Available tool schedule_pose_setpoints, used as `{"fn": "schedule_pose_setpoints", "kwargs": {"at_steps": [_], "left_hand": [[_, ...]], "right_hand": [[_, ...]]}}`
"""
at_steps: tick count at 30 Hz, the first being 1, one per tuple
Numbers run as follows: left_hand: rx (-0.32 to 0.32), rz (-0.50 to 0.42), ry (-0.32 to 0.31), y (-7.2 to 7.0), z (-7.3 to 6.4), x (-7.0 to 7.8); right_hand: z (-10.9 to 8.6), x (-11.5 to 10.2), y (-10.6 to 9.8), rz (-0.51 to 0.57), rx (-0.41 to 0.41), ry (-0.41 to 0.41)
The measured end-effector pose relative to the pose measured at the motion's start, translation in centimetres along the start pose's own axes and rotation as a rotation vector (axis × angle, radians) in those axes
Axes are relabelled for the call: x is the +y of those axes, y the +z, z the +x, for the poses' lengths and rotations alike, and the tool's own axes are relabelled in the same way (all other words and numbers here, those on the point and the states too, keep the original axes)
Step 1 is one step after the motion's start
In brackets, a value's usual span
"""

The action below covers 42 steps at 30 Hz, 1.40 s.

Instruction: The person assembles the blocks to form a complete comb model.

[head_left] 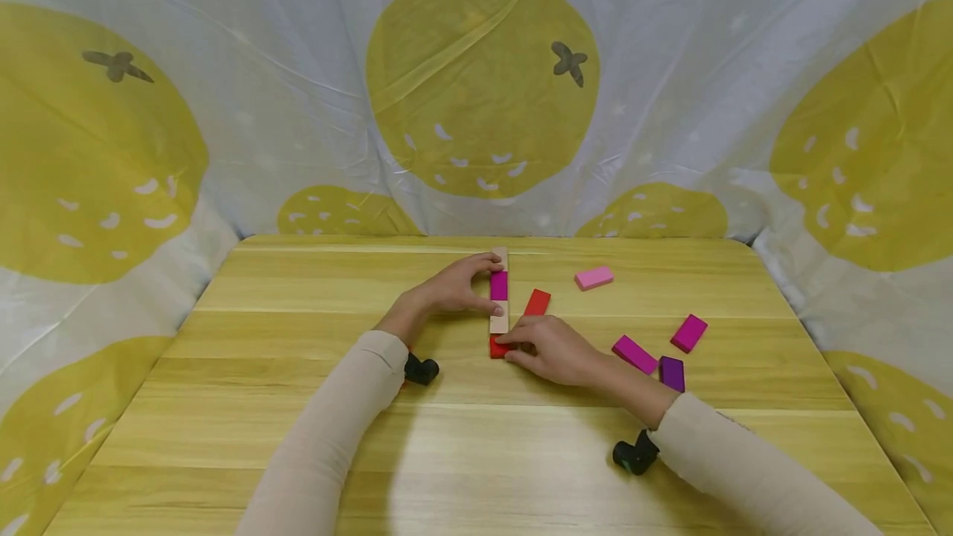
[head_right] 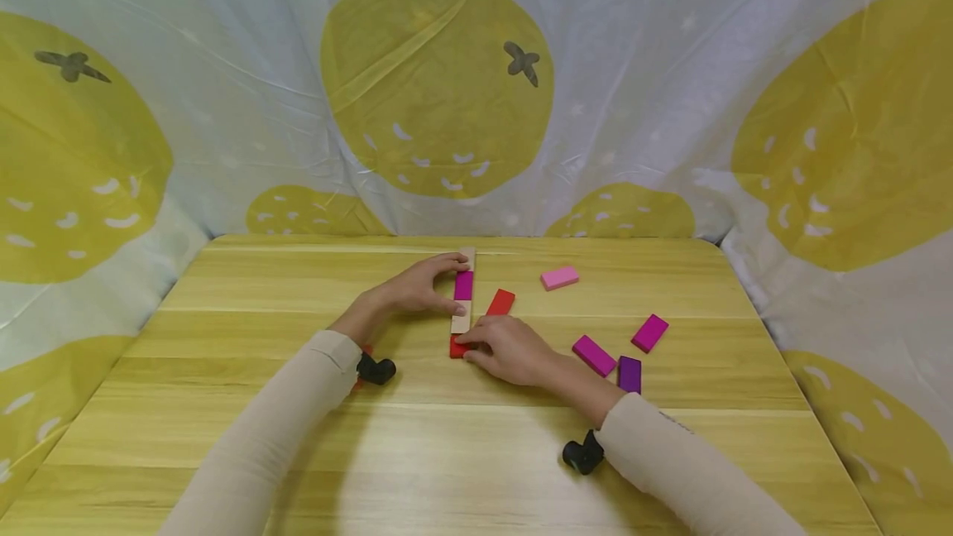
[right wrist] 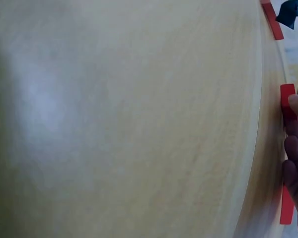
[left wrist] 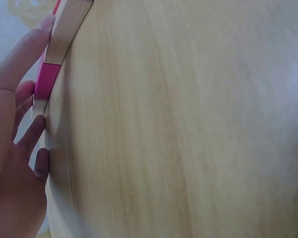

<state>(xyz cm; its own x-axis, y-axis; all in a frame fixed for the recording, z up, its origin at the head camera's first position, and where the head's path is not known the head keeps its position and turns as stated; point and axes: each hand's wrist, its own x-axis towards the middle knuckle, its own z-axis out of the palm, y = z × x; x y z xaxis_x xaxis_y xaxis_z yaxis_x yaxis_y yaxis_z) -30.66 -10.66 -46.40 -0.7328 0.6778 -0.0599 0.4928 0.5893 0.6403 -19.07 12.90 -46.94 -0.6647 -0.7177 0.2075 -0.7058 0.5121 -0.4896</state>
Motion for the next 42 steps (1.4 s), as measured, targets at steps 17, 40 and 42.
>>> {"fn": "schedule_pose_setpoints", "kwargs": {"at_steps": [17,40,42], "left_hand": [[0.005,0.001,0.015,-0.27,-0.16,0.12],[-0.001,0.011,-0.005,-0.13,-0.05,0.12],[-0.003,0.014,-0.003,-0.14,-0.01,0.09]], "right_hand": [[0.54,0.16,-0.19,0.058,0.013,0.033],[0.22,0.08,-0.37,0.026,-0.013,0.037],[0.06,0.13,-0.71,0.041,-0.013,0.057]]}}
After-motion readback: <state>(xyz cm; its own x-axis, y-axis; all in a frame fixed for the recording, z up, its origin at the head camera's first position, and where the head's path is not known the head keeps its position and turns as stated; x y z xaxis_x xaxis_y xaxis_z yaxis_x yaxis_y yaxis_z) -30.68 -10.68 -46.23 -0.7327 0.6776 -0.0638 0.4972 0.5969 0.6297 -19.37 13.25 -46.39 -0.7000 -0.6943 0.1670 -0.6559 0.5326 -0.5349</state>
